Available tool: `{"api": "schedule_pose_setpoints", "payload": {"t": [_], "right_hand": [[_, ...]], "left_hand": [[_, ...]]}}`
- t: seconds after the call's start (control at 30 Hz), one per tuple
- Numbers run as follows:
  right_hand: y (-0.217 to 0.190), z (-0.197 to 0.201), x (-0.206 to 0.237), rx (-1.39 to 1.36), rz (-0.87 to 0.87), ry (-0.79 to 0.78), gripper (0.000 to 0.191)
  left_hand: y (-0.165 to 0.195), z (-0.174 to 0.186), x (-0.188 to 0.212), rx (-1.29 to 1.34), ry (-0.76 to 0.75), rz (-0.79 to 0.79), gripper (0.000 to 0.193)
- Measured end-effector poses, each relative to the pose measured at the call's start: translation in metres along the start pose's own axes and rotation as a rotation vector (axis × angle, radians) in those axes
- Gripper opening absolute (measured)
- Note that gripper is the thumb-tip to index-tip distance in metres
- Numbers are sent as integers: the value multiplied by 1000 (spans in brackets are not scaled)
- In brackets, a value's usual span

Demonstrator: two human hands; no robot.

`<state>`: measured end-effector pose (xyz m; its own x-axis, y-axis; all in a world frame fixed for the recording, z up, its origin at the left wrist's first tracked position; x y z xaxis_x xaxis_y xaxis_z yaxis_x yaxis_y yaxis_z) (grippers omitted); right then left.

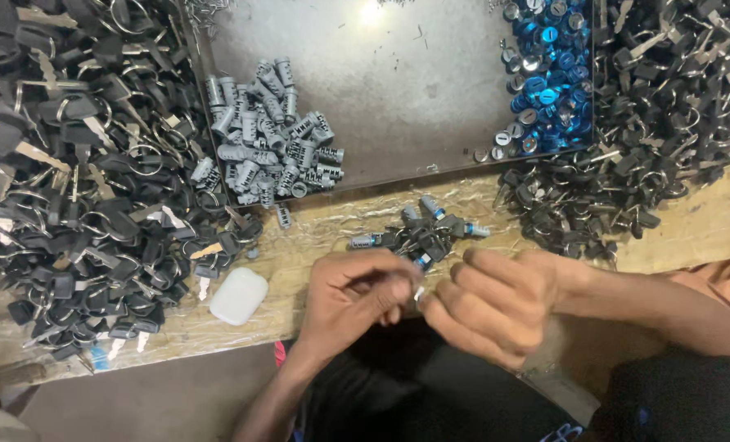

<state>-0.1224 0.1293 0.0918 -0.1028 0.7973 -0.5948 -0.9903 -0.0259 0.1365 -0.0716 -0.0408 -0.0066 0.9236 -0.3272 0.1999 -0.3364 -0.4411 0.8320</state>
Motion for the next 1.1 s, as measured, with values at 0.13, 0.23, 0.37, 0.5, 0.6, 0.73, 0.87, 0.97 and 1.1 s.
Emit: {"api": "schedule_pose_setpoints", "payload": {"t": [0.13, 0.23, 0.37, 0.5, 0.6, 0.73, 0.87, 0.97, 1.1], "right_hand": [[-9, -1, 3, -82, 52, 3, 14], [16, -5, 9, -330, -206, -48, 20], [96, -20, 43, -39, -1046, -134, 13], [160, -53, 71, -81, -977, -128, 13], [175, -76, 87, -73, -1051, -196, 13], [178, -94, 77, -101, -949, -243, 10], [170, -83, 56, -197, -959, -275, 9], [135, -53, 53, -430, -1336, -257, 9], [47, -34, 33, -1147, -1428, -182, 3]], "left_hand": [[-4, 0, 9, 172, -115, 70, 13], [-11, 12, 9, 256, 125, 6, 12], [-16, 26, 9, -44, 488, -139, 7], [-17, 27, 8, -335, 612, -203, 5], [-15, 27, 9, -446, 631, -268, 4], [-13, 26, 7, -441, 554, -282, 4], [-13, 30, 6, -340, 575, -200, 4], [-14, 31, 4, -160, 532, -98, 4], [-12, 19, 3, 108, 326, 26, 9]]}}
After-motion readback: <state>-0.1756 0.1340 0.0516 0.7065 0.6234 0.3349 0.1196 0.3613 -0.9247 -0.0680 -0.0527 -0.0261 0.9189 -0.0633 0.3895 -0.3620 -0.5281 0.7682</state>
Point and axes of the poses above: each hand's wrist, its own x-axis away from the middle knuckle, its own z-axis out of the back of the hand, y = z × x, the point moved 4 cm from there along -x, towards the middle knuckle, and after that the axes turned 2 degrees about y, right-handed, at the moved point
